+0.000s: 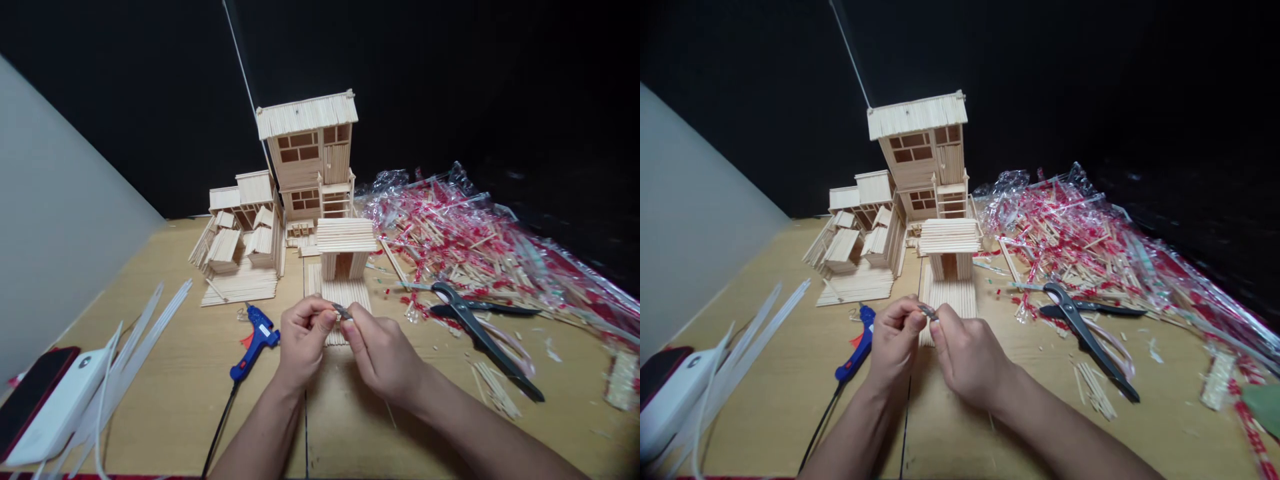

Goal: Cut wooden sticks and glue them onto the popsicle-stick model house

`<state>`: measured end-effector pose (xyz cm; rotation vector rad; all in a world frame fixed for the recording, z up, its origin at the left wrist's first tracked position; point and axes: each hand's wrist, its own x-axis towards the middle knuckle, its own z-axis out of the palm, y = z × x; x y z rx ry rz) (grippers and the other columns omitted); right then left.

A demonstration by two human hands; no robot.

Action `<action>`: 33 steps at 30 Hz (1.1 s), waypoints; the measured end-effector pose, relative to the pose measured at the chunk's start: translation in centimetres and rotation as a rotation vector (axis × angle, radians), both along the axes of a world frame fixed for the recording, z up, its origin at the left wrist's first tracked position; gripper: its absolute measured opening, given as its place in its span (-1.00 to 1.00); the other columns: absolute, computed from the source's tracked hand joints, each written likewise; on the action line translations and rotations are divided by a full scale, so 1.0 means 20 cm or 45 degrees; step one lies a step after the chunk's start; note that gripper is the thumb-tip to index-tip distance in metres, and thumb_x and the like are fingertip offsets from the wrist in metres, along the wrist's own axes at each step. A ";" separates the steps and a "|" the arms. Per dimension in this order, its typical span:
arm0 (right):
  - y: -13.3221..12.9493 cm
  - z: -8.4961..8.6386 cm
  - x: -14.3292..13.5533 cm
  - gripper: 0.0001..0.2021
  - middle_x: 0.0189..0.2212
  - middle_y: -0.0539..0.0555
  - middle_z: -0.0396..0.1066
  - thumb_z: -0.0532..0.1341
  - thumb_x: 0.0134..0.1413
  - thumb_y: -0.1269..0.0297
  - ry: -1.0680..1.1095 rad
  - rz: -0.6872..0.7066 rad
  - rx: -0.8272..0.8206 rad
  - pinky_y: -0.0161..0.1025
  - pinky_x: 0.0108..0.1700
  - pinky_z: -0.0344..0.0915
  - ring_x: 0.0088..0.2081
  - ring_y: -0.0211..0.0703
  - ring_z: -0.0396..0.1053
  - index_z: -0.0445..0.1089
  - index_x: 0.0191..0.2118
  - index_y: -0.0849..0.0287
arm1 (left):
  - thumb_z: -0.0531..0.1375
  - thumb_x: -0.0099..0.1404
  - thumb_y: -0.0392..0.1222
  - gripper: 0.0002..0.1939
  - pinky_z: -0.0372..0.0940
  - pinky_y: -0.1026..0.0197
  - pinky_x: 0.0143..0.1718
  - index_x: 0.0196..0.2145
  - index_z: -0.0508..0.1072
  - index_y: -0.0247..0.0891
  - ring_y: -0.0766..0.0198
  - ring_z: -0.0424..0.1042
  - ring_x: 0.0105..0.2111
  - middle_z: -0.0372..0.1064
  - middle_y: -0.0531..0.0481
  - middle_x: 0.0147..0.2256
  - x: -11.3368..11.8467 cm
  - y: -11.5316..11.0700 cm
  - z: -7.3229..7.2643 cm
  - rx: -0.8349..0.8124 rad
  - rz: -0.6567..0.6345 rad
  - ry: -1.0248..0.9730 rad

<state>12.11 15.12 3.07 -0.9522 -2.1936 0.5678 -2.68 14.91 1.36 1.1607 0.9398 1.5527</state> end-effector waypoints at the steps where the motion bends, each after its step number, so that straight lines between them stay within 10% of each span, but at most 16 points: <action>1: -0.01 0.00 -0.01 -0.82 -0.60 -0.07 0.23 -0.12 0.36 0.34 0.022 -0.015 0.047 -0.26 -0.52 0.01 -0.63 -0.19 0.25 0.07 -0.32 0.09 | 0.35 0.19 -0.05 -0.79 0.20 0.35 -0.44 -0.42 0.55 -0.26 0.39 0.30 -0.51 0.40 0.03 -0.49 0.00 0.00 -0.01 0.000 -0.022 -0.067; 9: -0.04 0.04 -0.02 -0.81 -0.64 -0.07 0.26 -0.11 0.37 0.35 -0.203 -0.055 0.144 -0.25 -0.54 -0.03 -0.66 -0.18 0.26 0.12 -0.30 0.12 | 0.31 0.24 -0.13 -0.80 0.17 0.37 -0.45 -0.45 0.53 -0.30 0.40 0.28 -0.50 0.38 0.02 -0.50 -0.06 -0.01 0.04 0.103 -0.031 0.195; 23: -0.05 0.05 -0.08 -0.78 -0.62 -0.04 0.31 -0.15 0.39 0.35 -0.135 -0.136 0.390 -0.28 -0.55 -0.04 -0.67 -0.24 0.24 0.13 -0.31 0.14 | 0.30 0.26 -0.07 -0.81 0.18 0.34 -0.39 -0.39 0.51 -0.26 0.38 0.29 -0.46 0.40 0.03 -0.45 -0.09 0.00 0.02 0.116 -0.126 -0.050; 29: -0.07 0.12 -0.05 -0.76 -0.64 -0.05 0.30 -0.14 0.39 0.33 -0.264 -0.102 0.405 -0.25 -0.56 -0.07 -0.69 -0.23 0.21 0.17 -0.30 0.15 | 0.31 0.25 -0.13 -0.81 0.12 0.35 -0.46 -0.43 0.52 -0.30 0.41 0.23 -0.51 0.38 0.02 -0.48 -0.10 -0.04 0.13 0.184 -0.081 0.201; 33: -0.10 0.13 -0.05 -0.77 -0.60 -0.04 0.29 -0.14 0.40 0.35 -0.086 -0.083 0.478 -0.27 -0.54 -0.01 -0.66 -0.24 0.22 0.14 -0.30 0.14 | 0.34 0.20 -0.03 -0.76 0.18 0.34 -0.42 -0.42 0.49 -0.26 0.38 0.28 -0.47 0.37 0.03 -0.46 -0.03 -0.09 0.12 0.116 -0.098 -0.120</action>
